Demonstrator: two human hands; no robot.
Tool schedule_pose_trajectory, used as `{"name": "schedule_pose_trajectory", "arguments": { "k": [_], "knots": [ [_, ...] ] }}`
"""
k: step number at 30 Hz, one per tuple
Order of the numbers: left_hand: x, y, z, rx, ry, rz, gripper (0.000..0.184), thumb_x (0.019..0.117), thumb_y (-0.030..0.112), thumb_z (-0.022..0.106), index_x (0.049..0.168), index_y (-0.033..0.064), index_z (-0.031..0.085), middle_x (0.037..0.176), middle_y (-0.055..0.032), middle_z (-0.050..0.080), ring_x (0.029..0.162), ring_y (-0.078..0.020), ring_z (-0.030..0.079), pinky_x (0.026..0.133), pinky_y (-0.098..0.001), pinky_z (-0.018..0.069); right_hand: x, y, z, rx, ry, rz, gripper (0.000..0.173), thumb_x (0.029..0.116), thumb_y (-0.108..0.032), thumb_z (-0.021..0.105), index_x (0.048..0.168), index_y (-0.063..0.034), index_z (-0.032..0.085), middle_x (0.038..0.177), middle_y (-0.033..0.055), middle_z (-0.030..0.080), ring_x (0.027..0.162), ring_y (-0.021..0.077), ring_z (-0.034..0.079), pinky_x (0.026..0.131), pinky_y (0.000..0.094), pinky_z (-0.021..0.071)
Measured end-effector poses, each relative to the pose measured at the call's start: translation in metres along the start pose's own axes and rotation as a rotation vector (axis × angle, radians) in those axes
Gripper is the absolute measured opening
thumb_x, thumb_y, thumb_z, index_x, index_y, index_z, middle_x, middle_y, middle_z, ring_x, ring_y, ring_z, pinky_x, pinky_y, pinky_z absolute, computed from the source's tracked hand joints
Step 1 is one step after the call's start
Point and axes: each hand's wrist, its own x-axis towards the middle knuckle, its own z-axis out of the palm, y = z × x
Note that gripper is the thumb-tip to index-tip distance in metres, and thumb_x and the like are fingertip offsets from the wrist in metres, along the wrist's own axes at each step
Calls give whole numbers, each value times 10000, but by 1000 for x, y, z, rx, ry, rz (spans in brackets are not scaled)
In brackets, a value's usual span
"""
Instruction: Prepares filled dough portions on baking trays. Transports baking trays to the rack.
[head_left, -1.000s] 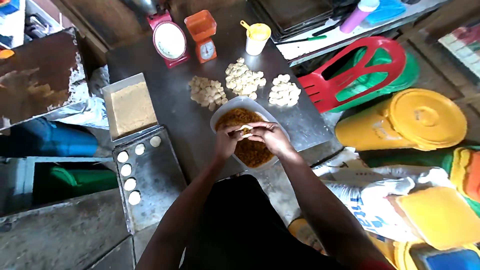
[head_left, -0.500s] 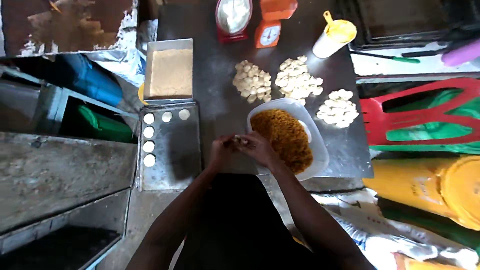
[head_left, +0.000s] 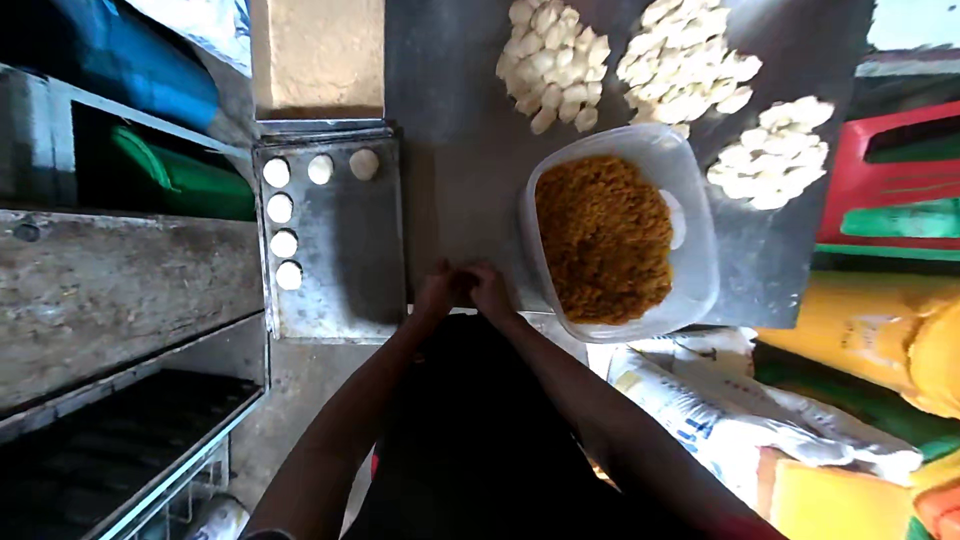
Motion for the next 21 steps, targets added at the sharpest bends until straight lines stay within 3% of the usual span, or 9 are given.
{"name": "schedule_pose_trajectory", "arguments": {
  "k": [3,5,9,13,15,18,21],
  "knots": [
    [-16,-2,3,-28,23,-30,371,1032,269,588,1355,88,621,1395,-160,575,1162,-275,653,996,-470,562,-12,-4,-18,65,-5,3,289,968,-227,713,1249,-164,744,1173,105,686,1060,223,672,937,422,580],
    [-17,0,3,-64,79,-59,343,1006,257,628,1293,73,672,1369,-168,589,1154,-280,652,997,-460,558,-15,-7,-22,84,8,-23,290,968,-180,700,1255,-172,749,1117,100,695,1015,210,676,908,402,586],
    [-11,1,11,-97,131,-49,203,972,130,674,1150,51,733,1303,-158,636,1132,-280,663,995,-453,556,-13,-1,-9,-18,21,-85,236,963,-45,630,1144,-77,778,1103,146,712,1023,273,685,928,472,567],
    [-9,-8,23,-109,176,-57,205,950,101,698,1148,56,727,1267,-150,650,1110,-294,668,974,-469,567,6,-9,-9,-250,-69,-42,185,963,-86,654,1120,-86,751,1225,167,637,1052,335,664,868,543,585],
    [-10,-3,17,-159,147,-105,255,956,125,696,1189,24,678,1251,-168,653,1113,-307,668,981,-479,562,8,-22,-12,-332,-108,-12,229,972,-107,649,1196,-93,690,1345,176,599,1122,373,655,890,585,576],
    [-36,-4,-18,-308,101,-82,433,1002,181,631,1395,24,538,1239,-181,676,1102,-285,688,986,-469,564,6,-35,-12,-373,-181,-30,401,986,-170,628,1382,-112,600,1364,160,625,1210,352,634,1000,571,533],
    [-98,-30,-56,-355,264,-51,438,1027,198,574,1442,64,534,1330,-134,644,1104,-208,687,989,-397,567,9,-56,-19,-427,-369,31,441,955,-309,710,1325,-77,641,1237,199,669,1123,370,654,975,603,525]
  ]
}}
